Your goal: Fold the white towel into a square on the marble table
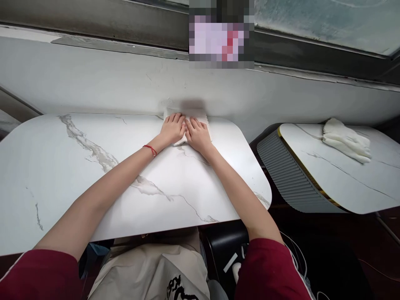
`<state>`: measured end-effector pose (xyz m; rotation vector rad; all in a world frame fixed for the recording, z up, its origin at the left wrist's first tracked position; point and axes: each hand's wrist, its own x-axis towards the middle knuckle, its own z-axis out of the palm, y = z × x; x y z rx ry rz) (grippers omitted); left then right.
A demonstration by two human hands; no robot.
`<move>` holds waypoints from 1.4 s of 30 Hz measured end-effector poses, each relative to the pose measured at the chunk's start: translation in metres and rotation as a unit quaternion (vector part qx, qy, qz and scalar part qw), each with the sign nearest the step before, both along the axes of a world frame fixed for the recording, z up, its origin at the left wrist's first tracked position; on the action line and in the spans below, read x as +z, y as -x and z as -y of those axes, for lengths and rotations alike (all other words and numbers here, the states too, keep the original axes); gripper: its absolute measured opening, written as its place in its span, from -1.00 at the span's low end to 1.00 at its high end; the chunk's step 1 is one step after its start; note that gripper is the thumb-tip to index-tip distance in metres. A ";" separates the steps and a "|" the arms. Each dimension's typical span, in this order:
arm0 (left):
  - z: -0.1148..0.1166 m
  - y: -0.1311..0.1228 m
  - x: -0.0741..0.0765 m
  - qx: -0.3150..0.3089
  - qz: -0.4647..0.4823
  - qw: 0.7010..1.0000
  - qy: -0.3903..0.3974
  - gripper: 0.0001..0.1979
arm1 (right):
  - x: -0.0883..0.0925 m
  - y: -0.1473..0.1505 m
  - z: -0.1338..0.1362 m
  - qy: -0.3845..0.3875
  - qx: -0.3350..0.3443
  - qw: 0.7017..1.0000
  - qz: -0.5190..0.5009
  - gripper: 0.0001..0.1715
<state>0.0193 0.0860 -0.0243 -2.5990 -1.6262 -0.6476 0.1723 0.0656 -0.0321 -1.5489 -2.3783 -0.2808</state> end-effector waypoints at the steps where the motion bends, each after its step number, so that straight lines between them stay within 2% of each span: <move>1: 0.000 0.000 0.000 0.000 0.004 1.000 -0.002 -0.49 | -0.001 0.000 0.000 -0.003 0.000 1.000 -0.004 -0.34; 20: 0.021 0.012 0.007 -0.023 -0.055 0.998 -0.029 -0.51 | -0.005 0.005 0.017 -0.034 0.001 0.999 0.004 -0.39; 27: 0.038 0.018 0.026 -0.064 -0.109 0.991 -0.034 -0.58 | 0.001 0.010 0.041 -0.023 -0.002 0.999 -0.022 -0.41; 31: 0.052 0.013 0.039 -0.115 -0.127 0.984 -0.039 -0.62 | 0.006 0.000 0.073 -0.020 0.020 0.999 -0.015 -0.46; 35: 0.072 -0.006 0.041 -0.199 -0.130 0.970 -0.048 -0.61 | 0.009 -0.019 0.125 -0.033 0.017 0.999 -0.001 -0.48; 38: 0.097 -0.027 0.039 -0.273 -0.137 0.951 -0.052 -0.61 | 0.012 -0.035 0.175 -0.045 -0.015 0.999 0.012 -0.49; 42: 0.142 -0.057 0.039 -0.348 -0.133 0.926 -0.056 -0.63 | 0.021 -0.052 0.238 -0.023 -0.084 0.996 0.025 -0.51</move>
